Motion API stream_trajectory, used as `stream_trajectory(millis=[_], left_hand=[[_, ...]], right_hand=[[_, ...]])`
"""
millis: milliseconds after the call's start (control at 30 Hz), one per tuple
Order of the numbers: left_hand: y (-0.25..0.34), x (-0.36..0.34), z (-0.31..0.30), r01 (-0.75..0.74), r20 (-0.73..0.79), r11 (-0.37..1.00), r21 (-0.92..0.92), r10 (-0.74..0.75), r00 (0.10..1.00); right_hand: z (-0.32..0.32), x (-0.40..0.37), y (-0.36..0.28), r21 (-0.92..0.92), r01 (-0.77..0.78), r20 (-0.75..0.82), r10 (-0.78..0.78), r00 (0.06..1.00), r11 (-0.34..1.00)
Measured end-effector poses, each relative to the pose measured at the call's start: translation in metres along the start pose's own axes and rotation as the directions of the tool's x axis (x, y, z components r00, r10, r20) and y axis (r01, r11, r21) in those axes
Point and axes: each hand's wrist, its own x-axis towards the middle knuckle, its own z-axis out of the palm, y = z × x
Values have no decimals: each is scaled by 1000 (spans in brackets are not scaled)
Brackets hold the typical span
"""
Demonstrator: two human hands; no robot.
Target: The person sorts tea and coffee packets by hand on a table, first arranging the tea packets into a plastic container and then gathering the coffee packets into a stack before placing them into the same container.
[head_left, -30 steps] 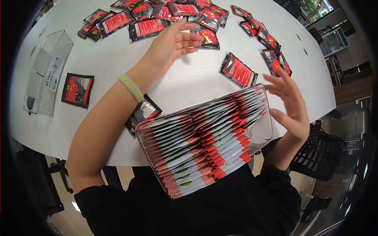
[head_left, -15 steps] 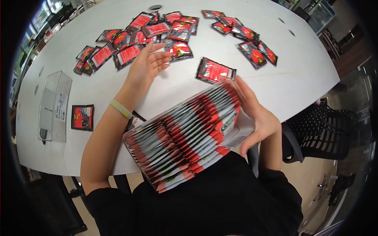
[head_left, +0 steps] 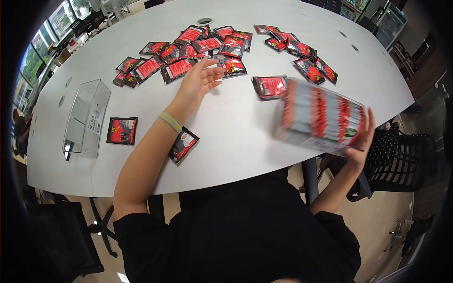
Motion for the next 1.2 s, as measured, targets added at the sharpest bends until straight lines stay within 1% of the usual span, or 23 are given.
stream_trajectory(millis=[167,200,333,400,433,500,533,567,600,633,700,733,800,833,867,933,1000,1033,1067,1100,1133,1167,1200], left_hand=[[8,-2,3,58,-2,997,43,-58,998],[12,-1,1,55,-11,998,40,-55,998],[43,-13,-17,-21,-74,986,166,34,997],[62,-26,-33,-198,-76,963,184,214,974],[67,-36,-43,-194,-85,962,194,214,973],[75,-58,-66,-308,-174,899,311,373,911],[74,-69,-76,-297,-185,899,321,368,911],[72,-80,-87,-291,-248,798,527,472,846],[69,-92,-97,-242,-279,663,708,578,767],[66,-105,-107,-224,-293,660,717,576,763],[60,-130,-124,-83,-197,319,944,747,635],[57,-139,-132,11,-113,130,991,810,575],[51,-153,-137,97,-123,83,992,817,563],[46,-157,-138,227,-212,72,971,699,683],[42,-159,-134,348,-311,42,937,559,769],[26,-157,-133,397,-332,-16,918,518,789],[22,-151,-118,437,-354,-73,897,475,806],[26,-148,-106,377,-329,-66,924,365,871],[27,-144,-94,317,-295,-54,947,248,923],[23,-142,-83,234,-220,-33,972,238,946],[19,-138,-72,144,-136,-17,989,227,964],[12,-130,-67,65,-64,5,998,227,972],[11,-127,-58,-7,7,-1,1000,169,986]], right_hand=[[-66,-11,-3,-164,12,-120,-32,992,986],[-71,-13,-3,-235,8,-190,-53,980,972],[-86,-18,7,-374,-58,-369,-91,925,926],[-77,-13,8,-448,-85,-444,-138,885,890],[-78,-11,13,-452,-75,-446,-153,882,889],[-83,-7,22,-490,-67,-446,-184,876,869],[-83,-5,24,-521,-72,-443,-198,874,850],[-80,-3,24,-573,-84,-451,-227,863,815],[-82,0,28,-587,-124,-485,-225,845,800],[-83,1,31,-629,-153,-488,-234,841,762],[-73,4,27,-725,-247,-511,-262,818,643],[-74,3,30,-717,-243,-510,-253,822,653],[-76,9,35,-816,-205,-446,-364,818,540],[-76,8,37,-823,-309,-505,-365,782,477],[-67,8,34,-819,-300,-504,-365,782,489],[-40,10,25,-864,-484,-485,-495,721,141],[-2,18,14,-928,-217,-360,-583,729,303],[25,24,7,-932,-54,-280,-620,732,358],[51,33,3,-892,175,-108,-572,813,417],[79,36,-3,-792,376,80,-528,845,482],[121,30,-19,-752,456,206,-487,849,476],[145,29,-14,-579,613,405,-462,789,538],[170,24,-17,-499,669,592,-348,727,550]])
